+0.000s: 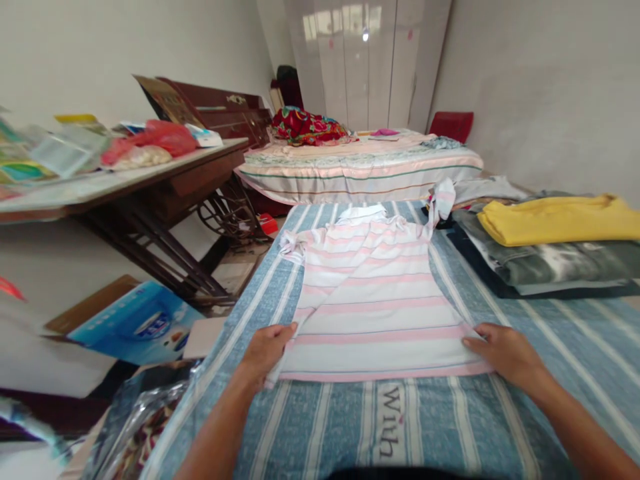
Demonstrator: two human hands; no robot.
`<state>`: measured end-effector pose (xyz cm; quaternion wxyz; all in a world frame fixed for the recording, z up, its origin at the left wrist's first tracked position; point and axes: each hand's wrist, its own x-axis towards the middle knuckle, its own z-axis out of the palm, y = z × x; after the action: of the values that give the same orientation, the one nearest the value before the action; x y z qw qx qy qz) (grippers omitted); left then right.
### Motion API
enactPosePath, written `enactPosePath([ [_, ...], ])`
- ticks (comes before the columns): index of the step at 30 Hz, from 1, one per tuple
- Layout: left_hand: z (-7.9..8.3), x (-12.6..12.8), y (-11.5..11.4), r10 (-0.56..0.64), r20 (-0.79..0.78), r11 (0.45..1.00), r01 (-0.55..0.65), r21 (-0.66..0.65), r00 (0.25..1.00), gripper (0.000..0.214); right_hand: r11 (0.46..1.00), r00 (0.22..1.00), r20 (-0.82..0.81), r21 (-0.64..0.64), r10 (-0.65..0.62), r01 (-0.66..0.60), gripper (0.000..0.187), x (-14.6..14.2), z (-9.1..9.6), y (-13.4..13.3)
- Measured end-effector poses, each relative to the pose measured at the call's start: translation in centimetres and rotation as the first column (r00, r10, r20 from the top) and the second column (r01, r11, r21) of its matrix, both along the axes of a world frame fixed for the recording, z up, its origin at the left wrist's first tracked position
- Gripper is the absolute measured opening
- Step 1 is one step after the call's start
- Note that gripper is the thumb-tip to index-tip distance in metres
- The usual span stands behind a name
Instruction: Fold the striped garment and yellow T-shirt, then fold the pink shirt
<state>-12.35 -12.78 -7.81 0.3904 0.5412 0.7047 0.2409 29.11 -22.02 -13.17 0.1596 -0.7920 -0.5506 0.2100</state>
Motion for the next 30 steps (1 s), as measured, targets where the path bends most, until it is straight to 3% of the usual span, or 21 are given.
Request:
enactPosePath([
  [4,0.2,0.7,-0.3,-0.078,-0.039,0.996,0.079,0.029,0.996,0.056,0.999,0.921,0.389,-0.027,-0.031,0.045,0.03,-1.2,0.6,-0.1],
  [6,0.1,0.6,-0.7,-0.142,-0.028,0.988,0.143,0.053,0.99,0.076,0.996,0.846,0.532,0.087,-0.04,-0.007,0.03,-2.6,1.0,-0.7],
  [7,0.0,0.5,-0.9,-0.177,-0.03,0.982,0.179,0.059,0.984,0.082,0.978,0.825,0.564,0.181,-0.013,-0.108,0.028,-3.6,1.0,-1.1],
  [8,0.0,0.5,-1.1,-0.207,-0.033,0.976,0.209,0.061,0.978,0.085,0.929,0.822,0.568,0.279,0.045,-0.244,0.025,-4.7,1.0,-1.5],
  [10,0.3,0.6,-1.5,-0.226,0.008,0.973,0.226,0.054,0.974,0.082,0.745,0.817,0.518,0.435,0.252,-0.505,0.02,-7.3,0.7,-1.9],
  [12,1.1,1.2,-1.4,-0.167,0.139,0.986,0.163,0.035,0.976,0.075,0.588,0.765,0.447,0.49,0.465,-0.644,0.019,-9.9,0.5,-2.0],
  [13,1.6,1.6,-1.2,-0.111,0.221,0.994,0.109,0.021,0.969,0.071,0.557,0.743,0.418,0.493,0.522,-0.668,0.018,-10.9,0.4,-1.8],
  [17,3.6,2.9,0.3,0.102,0.452,0.994,-0.104,-0.019,0.886,0.058,0.588,0.734,0.33,0.445,0.593,-0.675,0.017,-12.6,0.6,-0.5],
  [22,4.3,3.8,2.1,0.176,0.601,0.982,-0.177,-0.059,0.779,0.046,0.601,0.773,0.298,0.496,0.56,-0.627,0.027,-11.8,-0.2,0.4],
  [25,4.2,4.1,2.9,0.207,0.615,0.974,-0.218,-0.057,0.761,0.041,0.557,0.797,0.294,0.588,0.528,-0.586,0.025,-11.5,-1.0,0.5],
  [30,3.6,4.3,3.8,0.242,0.639,0.965,-0.251,-0.078,0.73,0.031,0.433,0.782,0.381,0.672,0.493,-0.6,0.026,-11.4,-1.1,0.5],
])
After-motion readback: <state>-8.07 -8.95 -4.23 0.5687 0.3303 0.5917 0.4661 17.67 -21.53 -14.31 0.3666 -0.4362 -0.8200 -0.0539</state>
